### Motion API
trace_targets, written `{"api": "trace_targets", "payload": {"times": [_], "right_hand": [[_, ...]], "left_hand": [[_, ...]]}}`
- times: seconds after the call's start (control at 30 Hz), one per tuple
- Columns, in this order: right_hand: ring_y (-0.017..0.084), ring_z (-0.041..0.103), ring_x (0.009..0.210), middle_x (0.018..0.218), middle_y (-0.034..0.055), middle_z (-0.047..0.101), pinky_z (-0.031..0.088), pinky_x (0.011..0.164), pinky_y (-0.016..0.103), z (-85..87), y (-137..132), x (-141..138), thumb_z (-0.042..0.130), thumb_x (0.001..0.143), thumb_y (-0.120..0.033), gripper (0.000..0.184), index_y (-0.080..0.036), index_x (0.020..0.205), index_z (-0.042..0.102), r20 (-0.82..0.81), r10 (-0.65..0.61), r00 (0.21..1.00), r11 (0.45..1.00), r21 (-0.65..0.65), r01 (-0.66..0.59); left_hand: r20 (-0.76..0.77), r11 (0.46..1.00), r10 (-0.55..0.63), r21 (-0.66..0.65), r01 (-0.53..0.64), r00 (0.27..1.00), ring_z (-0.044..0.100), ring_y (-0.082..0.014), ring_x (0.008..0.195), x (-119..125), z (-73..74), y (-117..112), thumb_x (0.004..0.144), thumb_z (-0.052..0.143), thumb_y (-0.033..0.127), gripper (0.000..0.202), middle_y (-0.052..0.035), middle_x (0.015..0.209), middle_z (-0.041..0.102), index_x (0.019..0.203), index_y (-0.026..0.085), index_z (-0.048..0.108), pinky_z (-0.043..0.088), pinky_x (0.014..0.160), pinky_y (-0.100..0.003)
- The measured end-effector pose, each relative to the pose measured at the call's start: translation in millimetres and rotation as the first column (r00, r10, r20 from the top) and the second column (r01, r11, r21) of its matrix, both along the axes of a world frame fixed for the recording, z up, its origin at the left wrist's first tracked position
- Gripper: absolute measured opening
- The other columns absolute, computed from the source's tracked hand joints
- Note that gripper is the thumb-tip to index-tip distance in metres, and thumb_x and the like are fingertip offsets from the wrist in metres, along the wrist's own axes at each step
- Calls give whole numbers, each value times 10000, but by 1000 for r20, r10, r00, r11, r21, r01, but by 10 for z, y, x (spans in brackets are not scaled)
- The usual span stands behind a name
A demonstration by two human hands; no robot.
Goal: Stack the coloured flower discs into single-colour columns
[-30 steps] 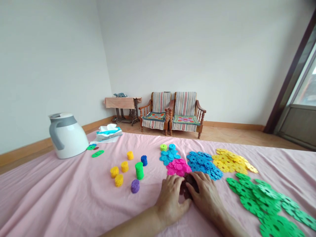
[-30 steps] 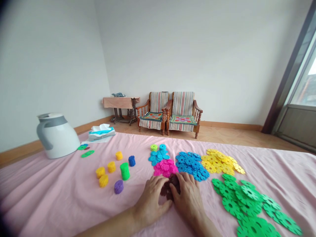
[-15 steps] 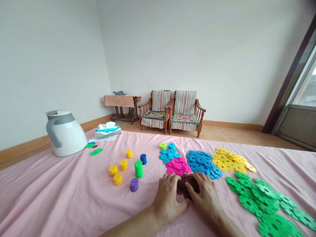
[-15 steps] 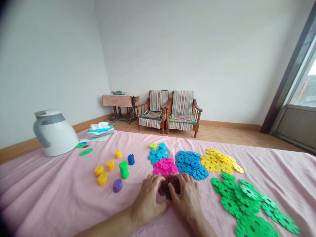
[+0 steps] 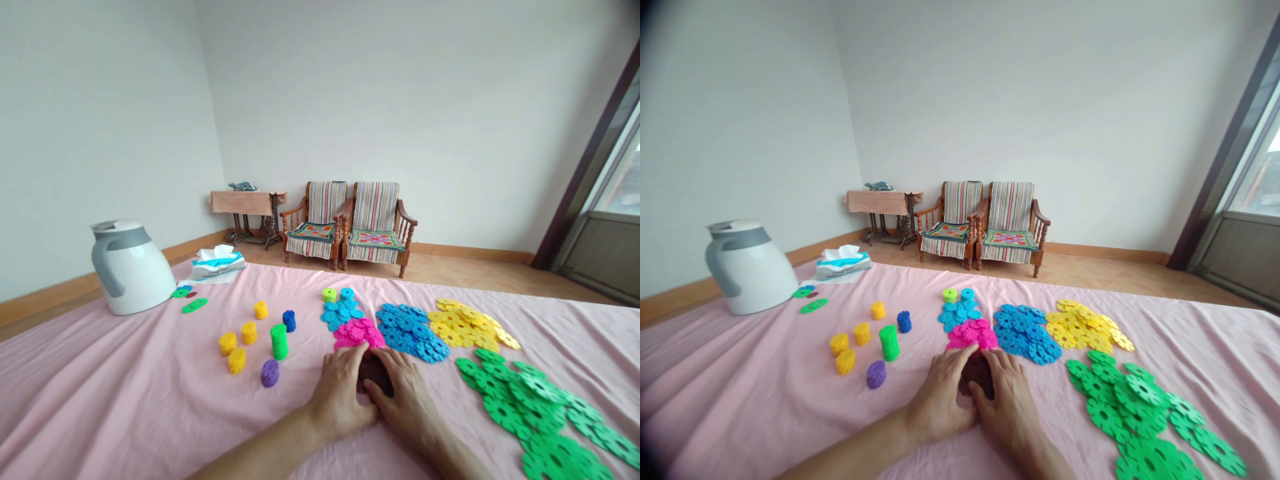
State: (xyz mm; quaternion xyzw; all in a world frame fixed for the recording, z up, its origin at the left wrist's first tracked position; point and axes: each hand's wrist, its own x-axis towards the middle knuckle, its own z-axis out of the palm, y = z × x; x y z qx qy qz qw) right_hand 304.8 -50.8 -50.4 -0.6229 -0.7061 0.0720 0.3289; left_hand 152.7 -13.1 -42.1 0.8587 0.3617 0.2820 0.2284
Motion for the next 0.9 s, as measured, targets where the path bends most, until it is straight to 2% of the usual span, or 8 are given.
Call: {"api": "trace_targets", "payload": {"times": [0.23, 0.37, 0.43, 0.57, 0.7, 0.77, 0.9], "right_hand": [[224, 537, 1036, 1096, 66, 633, 418, 918, 377, 99, -103, -57, 533, 756, -212, 366, -224, 1115, 603, -144, 136, 980, 990, -13, -139], [194, 570, 994, 1051, 48, 653, 443, 897, 329, 187, -165, -69, 523, 782, -211, 315, -230, 1080, 622, -255, 247, 935, 965, -21, -260], [187, 586, 970, 1030, 49, 661, 455, 879, 315, 191, -170, -62, 509, 811, -243, 279, -224, 1061, 631, -309, 252, 917, 963, -10, -268], [206, 609, 945, 1009, 73, 671, 487, 784, 295, 113, -119, -30, 464, 857, -388, 302, -199, 1006, 646, -469, 54, 882, 998, 12, -55], [222, 630, 848, 848, 66, 691, 482, 689, 287, 39, -22, 78, 449, 840, -481, 372, -178, 899, 657, -558, -158, 815, 986, -49, 157], [224, 630, 801, 781, 56, 688, 470, 655, 288, 26, 27, 162, 449, 827, -496, 383, -176, 856, 659, -543, -203, 815, 979, -81, 189], [226, 628, 783, 798, 62, 696, 445, 586, 276, 20, 107, 303, 446, 807, -504, 392, -175, 827, 657, -529, -246, 812, 969, -130, 209]], "left_hand": [[34, 1000, -26, -9, 26, 999, 475, -277, 1124, -101, 24, -35, 576, 673, 178, 703, -97, 1215, 555, 1249, 180, 472, 340, 1014, -422], [29, 995, -45, -87, 47, 999, 475, -264, 1112, -253, 112, -135, 616, 744, 221, 645, -75, 1205, 553, 1217, 209, 510, 365, 999, -398], [45, 988, -68, -138, 74, 997, 476, -241, 1117, -341, 147, -184, 624, 755, 192, 666, -58, 1208, 548, 1237, 224, 498, 374, 997, -365], [94, 981, -53, -184, 70, 994, 475, -220, 1127, -461, 165, -210, 614, 753, 130, 678, -51, 1213, 540, 1236, 227, 501, 369, 998, -331], [72, 984, 13, -176, 0, 997, 504, -218, 1060, -502, 189, -150, 658, 695, 104, 450, -40, 1094, 579, 1086, 213, 607, 384, 951, -326], [20, 983, 26, -181, -22, 999, 519, -215, 1001, -520, 221, -112, 672, 680, 111, 356, -35, 1022, 585, 1014, 204, 645, 397, 909, -320], [-60, 982, 3, -190, -14, 998, 534, -185, 874, -551, 274, -67, 676, 667, 113, 245, -13, 883, 568, 904, 201, 683, 410, 804, -275]]}}
